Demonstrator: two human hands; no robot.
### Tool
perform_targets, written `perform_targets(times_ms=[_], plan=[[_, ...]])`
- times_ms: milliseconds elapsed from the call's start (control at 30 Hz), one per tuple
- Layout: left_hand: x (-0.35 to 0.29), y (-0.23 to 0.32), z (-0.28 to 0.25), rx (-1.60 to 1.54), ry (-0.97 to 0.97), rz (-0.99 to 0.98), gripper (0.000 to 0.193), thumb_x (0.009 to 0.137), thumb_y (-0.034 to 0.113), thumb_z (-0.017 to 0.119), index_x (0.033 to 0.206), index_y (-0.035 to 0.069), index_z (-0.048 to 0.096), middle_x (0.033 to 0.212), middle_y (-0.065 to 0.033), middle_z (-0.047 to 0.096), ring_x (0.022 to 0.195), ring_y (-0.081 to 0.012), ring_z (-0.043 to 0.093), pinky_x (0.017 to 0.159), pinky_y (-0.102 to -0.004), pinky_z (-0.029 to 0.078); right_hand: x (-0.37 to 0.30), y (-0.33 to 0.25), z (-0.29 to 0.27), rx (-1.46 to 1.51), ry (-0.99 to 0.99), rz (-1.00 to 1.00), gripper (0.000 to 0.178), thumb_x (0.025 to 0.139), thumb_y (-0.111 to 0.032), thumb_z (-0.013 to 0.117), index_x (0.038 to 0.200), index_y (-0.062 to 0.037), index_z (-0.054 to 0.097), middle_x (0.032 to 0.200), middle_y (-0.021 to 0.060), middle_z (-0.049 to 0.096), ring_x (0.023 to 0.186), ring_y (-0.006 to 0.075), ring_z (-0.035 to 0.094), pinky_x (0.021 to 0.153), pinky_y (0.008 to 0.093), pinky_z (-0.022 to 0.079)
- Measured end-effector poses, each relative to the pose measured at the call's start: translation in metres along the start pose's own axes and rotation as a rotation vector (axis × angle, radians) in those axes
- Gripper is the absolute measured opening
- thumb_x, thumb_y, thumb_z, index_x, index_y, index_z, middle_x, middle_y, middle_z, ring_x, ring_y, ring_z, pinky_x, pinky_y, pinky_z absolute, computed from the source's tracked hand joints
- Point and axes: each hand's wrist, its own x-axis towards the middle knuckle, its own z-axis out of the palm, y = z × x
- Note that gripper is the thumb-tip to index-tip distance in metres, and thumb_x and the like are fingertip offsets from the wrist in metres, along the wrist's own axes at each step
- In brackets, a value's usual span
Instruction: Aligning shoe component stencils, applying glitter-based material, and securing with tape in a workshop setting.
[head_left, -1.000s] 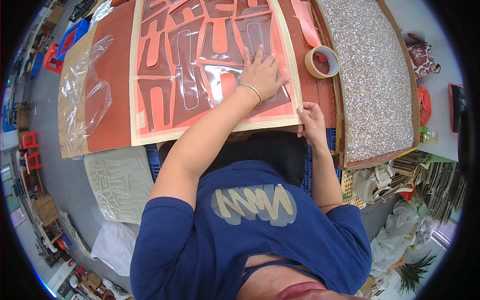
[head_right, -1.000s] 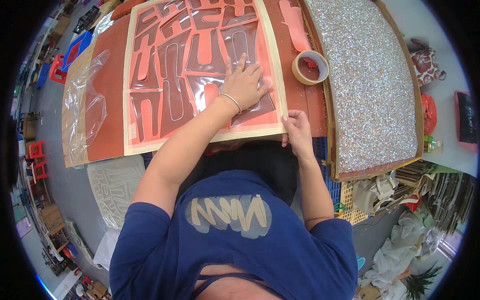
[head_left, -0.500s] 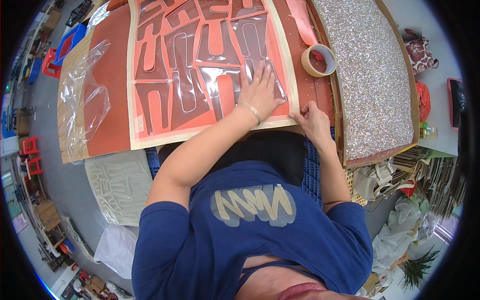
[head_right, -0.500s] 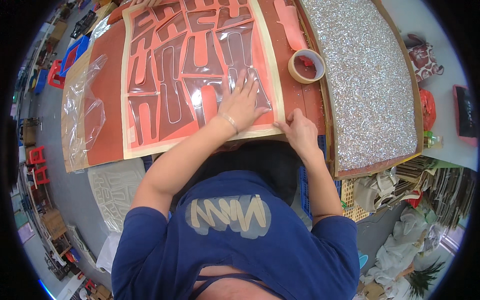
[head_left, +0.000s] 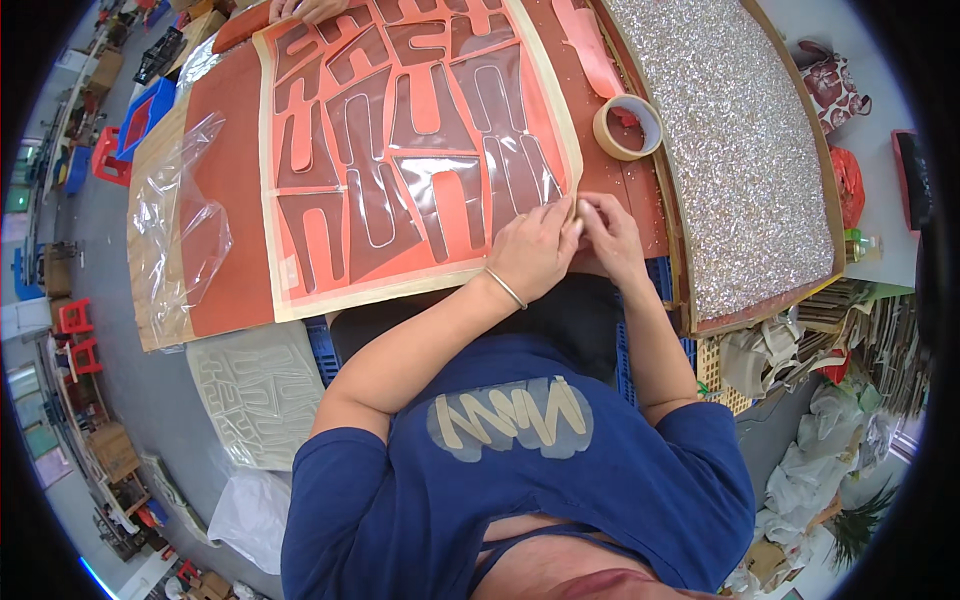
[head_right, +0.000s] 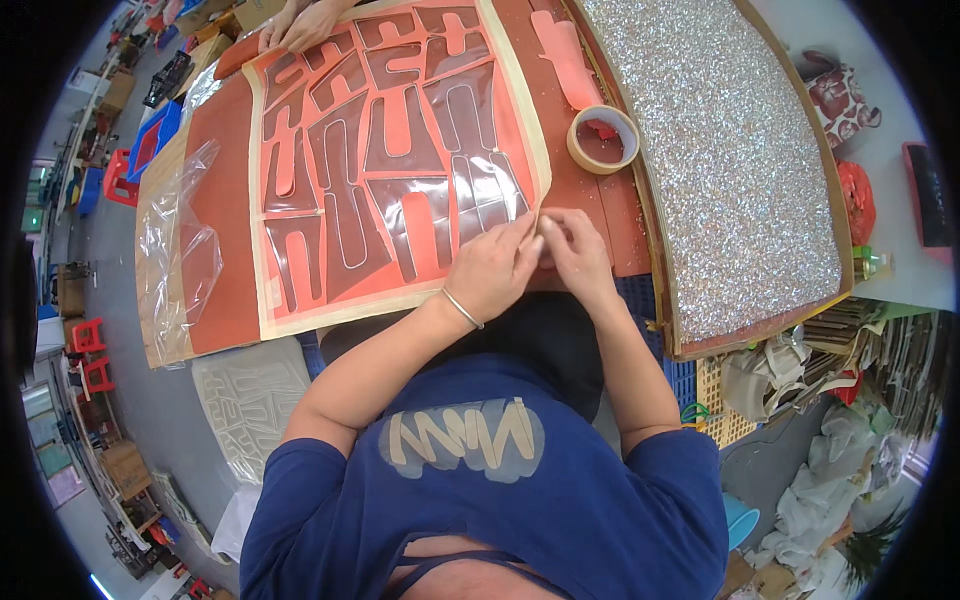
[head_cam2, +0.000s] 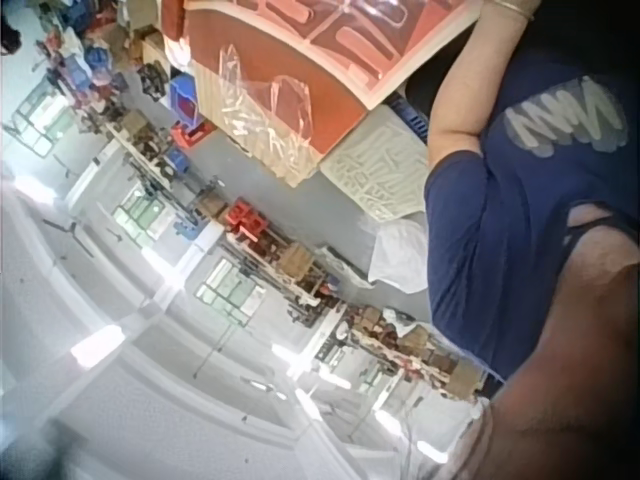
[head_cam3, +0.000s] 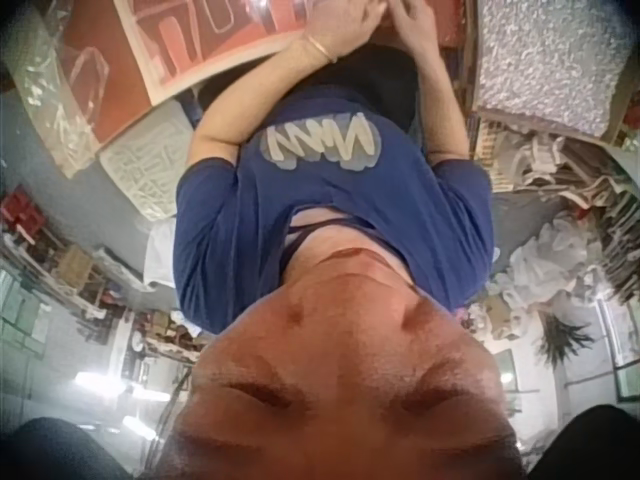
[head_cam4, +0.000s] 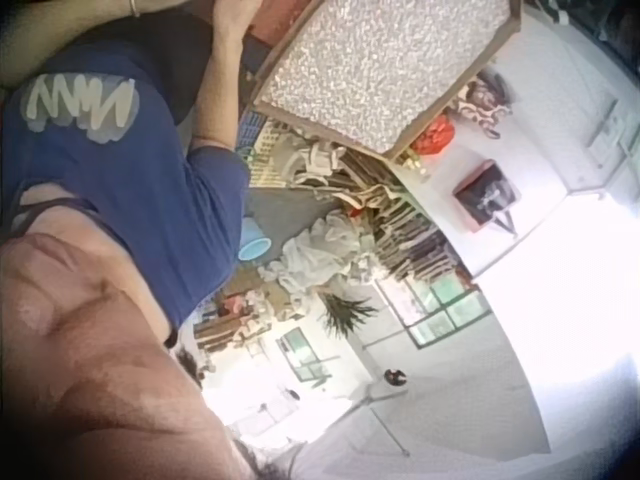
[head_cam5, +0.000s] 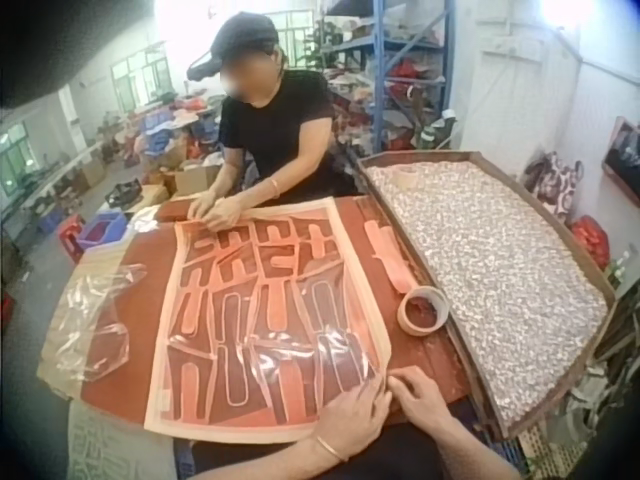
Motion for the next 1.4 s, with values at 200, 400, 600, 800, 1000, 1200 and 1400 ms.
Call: perform_targets(times_ms=[200,400,600,800,1000,1200,1400], plan=[[-0.003,-0.006,0.001,-0.044,-0.181,-0.202,0.027,0.091,0.024,0.056,0.097,0.001,0.069,0.087,-0.0181,0.067,0.081,-0.0359,0.064,0.072,-0.0435,0.051,0.013,0.005,0.002,0.17,-0.113,0.224,0.033,0.09,-0.011,0.057,0.116,0.0034,0.042,0.094,0.0131,0.059,0.069,0.014,0.061,0.054,0.0249,0.053],[-0.002,0.001,-0.007,-0.191,-0.149,-0.254,0.039,0.09,0.038,0.058,0.089,0.001,0.069,0.086,-0.0201,0.067,0.08,-0.033,0.066,0.076,-0.041,0.051,0.021,0.011,-0.002,0.129,-0.068,0.144,0.029,0.084,-0.005,0.061,0.107,0.0031,0.044,0.09,0.0103,0.059,0.073,0.0138,0.062,0.056,0.0243,0.051],[0.014,0.008,-0.003,-0.017,-0.301,-0.442,0.042,0.093,0.038,0.051,0.086,-0.002,0.062,0.083,-0.025,0.064,0.081,-0.0413,0.062,0.075,-0.0457,0.049,0.013,0.014,0.0,0.098,-0.143,-0.004,0.021,0.084,-0.006,0.062,0.098,0.0006,0.049,0.088,0.0058,0.059,0.078,0.0103,0.058,0.067,0.0234,0.047],[0.023,-0.015,-0.011,-0.05,-0.293,-0.388,0.037,0.092,0.032,0.048,0.089,-0.003,0.062,0.078,-0.0248,0.063,0.077,-0.0421,0.061,0.071,-0.0461,0.047,0.012,0.017,-0.003,-0.216,-0.062,-0.002,0.013,0.084,-0.002,0.059,0.095,-0.0033,0.052,0.085,0.0086,0.061,0.072,0.0194,0.06,0.068,0.031,0.049],[0.023,-0.055,-0.103,-0.514,-0.02,-0.67,0.028,0.087,0.024,0.056,0.088,-0.002,0.065,0.068,-0.0037,0.059,0.062,-0.01,0.056,0.056,-0.0279,0.043,0.002,-0.001,-0.004,-0.879,-0.031,-0.193,0.015,0.081,-0.003,0.059,0.095,-0.0036,0.058,0.111,0.018,0.061,0.096,0.0333,0.061,0.078,0.0387,0.051],[0.022,-0.041,-0.094,-0.321,-0.175,-0.559,0.028,0.087,0.025,0.059,0.076,-0.001,0.063,0.061,-0.0062,0.058,0.058,-0.0124,0.057,0.056,-0.0325,0.044,0.004,-0.013,0.0,-0.843,-0.243,-0.92,0.038,0.079,0.003,0.053,0.117,0.0003,0.057,0.136,0.0232,0.046,0.123,0.0366,0.049,0.103,0.0397,0.041],[0.023,-0.016,-0.065,-0.238,-0.183,-0.472,0.034,0.089,0.024,0.061,0.065,0.001,0.053,0.054,0.0011,0.048,0.051,-0.0059,0.046,0.047,-0.0257,0.037,0.041,-0.018,-0.015,-0.24,-0.464,-0.229,0.048,0.08,0.006,0.044,0.127,0.0052,0.051,0.134,0.0251,0.048,0.125,0.0365,0.047,0.104,0.0398,0.04]])
